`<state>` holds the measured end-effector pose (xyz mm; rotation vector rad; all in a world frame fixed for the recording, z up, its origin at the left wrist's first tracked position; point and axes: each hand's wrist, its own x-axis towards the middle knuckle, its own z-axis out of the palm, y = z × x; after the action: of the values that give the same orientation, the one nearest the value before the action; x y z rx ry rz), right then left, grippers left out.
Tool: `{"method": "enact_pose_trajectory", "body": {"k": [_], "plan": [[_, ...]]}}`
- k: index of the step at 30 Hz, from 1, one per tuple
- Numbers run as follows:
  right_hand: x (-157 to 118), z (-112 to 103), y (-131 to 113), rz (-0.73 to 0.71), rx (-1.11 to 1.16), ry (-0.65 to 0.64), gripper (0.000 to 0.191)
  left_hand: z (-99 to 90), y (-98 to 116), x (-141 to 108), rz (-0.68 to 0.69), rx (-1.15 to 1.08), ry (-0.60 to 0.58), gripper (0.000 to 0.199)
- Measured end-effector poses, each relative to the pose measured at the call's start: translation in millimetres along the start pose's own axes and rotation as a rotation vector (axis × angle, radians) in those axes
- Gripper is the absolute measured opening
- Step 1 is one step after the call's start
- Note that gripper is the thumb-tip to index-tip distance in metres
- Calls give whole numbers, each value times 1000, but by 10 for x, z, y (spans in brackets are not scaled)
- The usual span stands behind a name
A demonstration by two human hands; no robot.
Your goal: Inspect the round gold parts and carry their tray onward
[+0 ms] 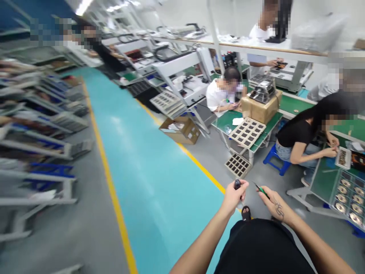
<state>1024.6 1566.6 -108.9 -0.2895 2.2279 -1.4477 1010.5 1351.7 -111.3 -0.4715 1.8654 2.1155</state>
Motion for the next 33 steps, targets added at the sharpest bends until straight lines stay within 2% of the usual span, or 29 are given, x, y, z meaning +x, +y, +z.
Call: {"method": "enact_pose_trajectory", "body": {"k": [3, 6, 9, 11, 12, 13, 14, 15, 17, 19, 21, 24, 26, 29, 31, 33], "plan": [[10, 151, 26, 60, 12, 16, 53, -549, 131, -72, 120, 57, 189, 48], [-15, 247, 117, 115, 27, 59, 59, -1258, 516, -110, 390, 220, 526, 43], [-53, 319, 223, 128, 86, 119, 61, -2061, 1198, -23, 743, 417, 998, 40], [-72, 356, 274, 145, 118, 152, 60, -2597, 1794, 102, 839, 561, 1231, 39], [-77, 369, 290, 154, 124, 167, 60, -2850, 2110, 171, 796, 624, 1304, 37], [-81, 379, 301, 162, 125, 185, 60, -3085, 2418, 234, 672, 684, 1352, 35], [-84, 386, 308, 168, 125, 205, 59, -3299, 2699, 288, 477, 728, 1359, 33], [-86, 390, 312, 173, 128, 221, 59, -3487, 2937, 329, 386, 722, 1345, 28], [-94, 400, 324, 181, 143, 246, 58, -3777, 3229, 372, 276, 709, 1319, 18], [-115, 425, 357, 191, 167, 252, 61, -3937, 3245, 374, 234, 698, 1284, 8], [-155, 473, 417, 203, 188, 244, 65, -3955, 3017, 352, 207, 697, 1229, 8], [-257, 572, 500, 243, 243, 223, 69, -3716, 2392, 296, 175, 688, 1068, 25], [-329, 623, 492, 276, 290, 206, 72, -3407, 1921, 234, 160, 672, 911, 35], [-387, 615, 350, 281, 287, 216, 76, -2804, 1349, 64, 180, 615, 653, 39], [-383, 556, 205, 252, 242, 232, 81, -2367, 1140, -117, 237, 576, 483, 41], [-359, 484, 62, 226, 230, 227, 87, -1953, 1082, -332, 371, 528, 270, 43]]}}
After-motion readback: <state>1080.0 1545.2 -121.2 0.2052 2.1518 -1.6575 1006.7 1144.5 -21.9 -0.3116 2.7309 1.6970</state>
